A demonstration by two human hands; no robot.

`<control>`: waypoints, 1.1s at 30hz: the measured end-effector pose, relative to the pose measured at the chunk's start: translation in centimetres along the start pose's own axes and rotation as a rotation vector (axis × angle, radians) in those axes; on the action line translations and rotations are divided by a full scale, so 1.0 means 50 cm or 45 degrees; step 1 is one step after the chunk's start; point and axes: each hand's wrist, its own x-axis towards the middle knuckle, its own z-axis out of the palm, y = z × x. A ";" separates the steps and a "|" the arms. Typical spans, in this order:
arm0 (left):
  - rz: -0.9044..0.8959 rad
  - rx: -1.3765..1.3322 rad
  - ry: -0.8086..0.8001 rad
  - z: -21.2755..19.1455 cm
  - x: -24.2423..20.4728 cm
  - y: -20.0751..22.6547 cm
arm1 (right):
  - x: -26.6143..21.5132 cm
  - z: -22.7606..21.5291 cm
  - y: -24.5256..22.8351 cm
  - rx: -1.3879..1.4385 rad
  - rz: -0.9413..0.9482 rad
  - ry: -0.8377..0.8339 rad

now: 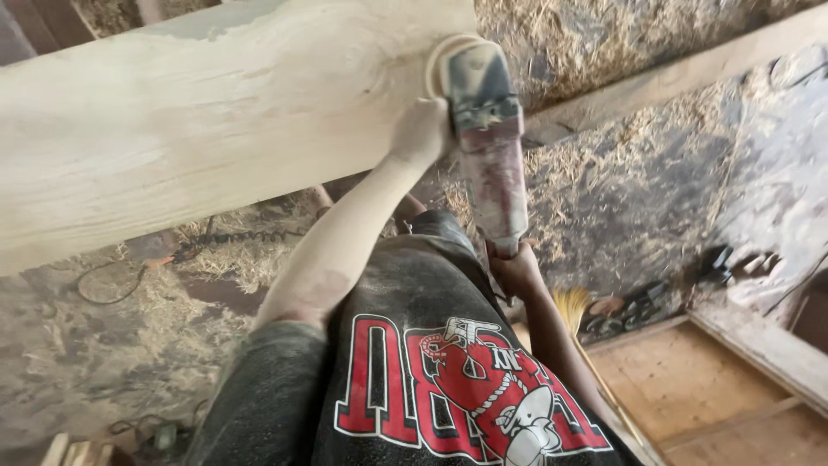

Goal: The person positions a large wooden plank on supports, then uses a handheld electric sander to smooth the plank's surface. The person moves the sander back and forth across the wood, covering the entire area.

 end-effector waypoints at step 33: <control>-0.047 -0.078 0.033 -0.028 -0.056 -0.041 | -0.007 0.023 -0.018 -0.310 -0.006 -0.161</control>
